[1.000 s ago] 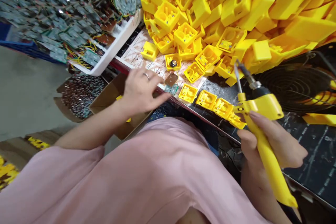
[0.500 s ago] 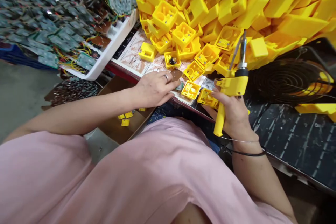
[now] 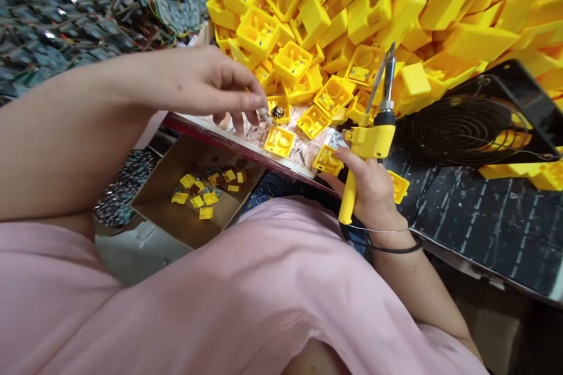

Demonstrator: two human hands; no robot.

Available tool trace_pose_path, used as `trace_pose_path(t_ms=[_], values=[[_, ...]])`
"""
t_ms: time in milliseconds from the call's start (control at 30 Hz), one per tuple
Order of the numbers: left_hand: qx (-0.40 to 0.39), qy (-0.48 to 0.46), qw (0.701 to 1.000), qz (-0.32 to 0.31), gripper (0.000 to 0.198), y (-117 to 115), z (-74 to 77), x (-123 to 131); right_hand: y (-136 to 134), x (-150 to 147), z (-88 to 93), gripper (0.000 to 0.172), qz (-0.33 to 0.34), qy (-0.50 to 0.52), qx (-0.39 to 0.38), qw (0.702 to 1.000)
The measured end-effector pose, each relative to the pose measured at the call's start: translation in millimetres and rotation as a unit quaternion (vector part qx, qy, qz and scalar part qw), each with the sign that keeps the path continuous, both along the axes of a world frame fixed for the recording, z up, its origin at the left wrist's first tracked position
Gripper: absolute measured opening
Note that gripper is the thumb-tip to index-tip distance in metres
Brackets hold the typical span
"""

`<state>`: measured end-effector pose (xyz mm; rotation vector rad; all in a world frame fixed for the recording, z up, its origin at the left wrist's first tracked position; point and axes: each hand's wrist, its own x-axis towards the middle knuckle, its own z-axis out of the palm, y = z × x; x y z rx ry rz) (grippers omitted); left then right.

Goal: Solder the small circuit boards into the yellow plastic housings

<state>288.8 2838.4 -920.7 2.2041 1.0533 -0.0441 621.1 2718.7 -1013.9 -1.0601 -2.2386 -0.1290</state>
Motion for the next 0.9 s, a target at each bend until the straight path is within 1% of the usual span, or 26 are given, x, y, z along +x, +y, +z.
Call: trace_pose_path(t_ms=[33,67,100,133,200,233,267,300,333,367,400,467,500,533,600,633,667,733,833,900], values=[[0.025,0.011,0.999,0.025,0.102,-0.3,3.7,4.7,0.4,-0.8,-0.3,0.055,-0.003,0.002,-0.001,1.0],[0.076,0.021,0.996,0.037,0.104,-3.2,6.5,10.8,0.4,-1.1,-0.3,0.054,-0.004,0.001,0.0,1.0],[0.146,0.031,0.988,0.038,0.103,-8.2,8.9,17.9,0.0,-1.1,-0.1,0.054,-0.006,0.002,0.0,1.0],[0.225,0.048,0.973,0.031,0.099,-14.4,11.3,25.5,-0.7,-0.9,0.1,0.055,-0.006,0.005,-0.003,1.0],[0.357,0.115,0.926,0.029,0.077,-27.1,16.7,40.6,-2.2,-0.5,0.5,0.06,-0.003,0.018,-0.021,1.0],[0.399,0.156,0.903,0.039,0.067,-32.2,19.4,47.3,-2.5,-0.6,0.6,0.062,0.0,0.027,-0.031,0.999],[0.428,0.191,0.882,0.048,0.06,-36.1,21.2,53.2,-2.6,-0.9,0.6,0.062,0.004,0.033,-0.035,0.999],[0.451,0.211,0.866,0.047,0.056,-38.8,21.4,58.2,-2.2,-1.3,0.6,0.062,0.005,0.031,-0.037,0.999],[0.475,0.203,0.855,0.033,0.052,-40.6,19.0,62.1,-1.5,-1.8,0.8,0.059,0.006,0.026,-0.032,0.999],[0.505,0.161,0.848,0.01,0.047,-42.3,13.6,65.0,-0.6,-2.1,1.1,0.057,0.008,0.018,-0.026,0.999],[0.538,0.088,0.838,-0.015,0.038,-44.5,4.9,66.9,0.2,-2.0,1.6,0.055,0.012,0.012,-0.022,1.0],[0.585,-0.081,0.805,-0.051,0.019,-51.9,-20.5,68.1,0.6,0.7,3.3,0.057,0.017,0.014,-0.023,0.999],[0.588,-0.142,0.794,-0.061,0.016,-57.7,-35.2,67.6,-0.2,3.4,4.4,0.06,0.017,0.027,-0.024,0.999],[0.581,-0.163,0.795,-0.066,0.017,-64.6,-49.6,66.3,-1.7,7.0,5.6,0.063,0.015,0.041,-0.023,0.999],[0.547,-0.131,0.825,-0.061,0.017,-80.0,-72.6,62.7,-6.4,15.9,8.5,0.065,0.006,0.067,-0.007,0.998],[0.525,-0.108,0.843,-0.054,0.021,-87.3,-79.7,60.8,-9.2,20.5,10.2,0.063,0.002,0.074,0.006,0.997],[0.506,-0.099,0.856,-0.042,0.025,-93.5,-83.4,59.5,-11.9,24.7,12.1,0.059,-0.001,0.076,0.021,0.997],[0.481,-0.113,0.869,0.001,0.026,-101.0,-81.9,60.0,-16.3,31.2,16.3,0.048,-0.009,0.065,0.052,0.997],[0.467,-0.113,0.875,0.064,0.015,-98.8,-67.1,71.3,-19.7,35.2,23.0,0.032,-0.021,0.051,0.082,0.995],[0.477,-0.071,0.873,0.069,0.017,-91.5,-57.1,84.6,-20.7,35.8,27.4,0.027,-0.019,0.059,0.079,0.995]])
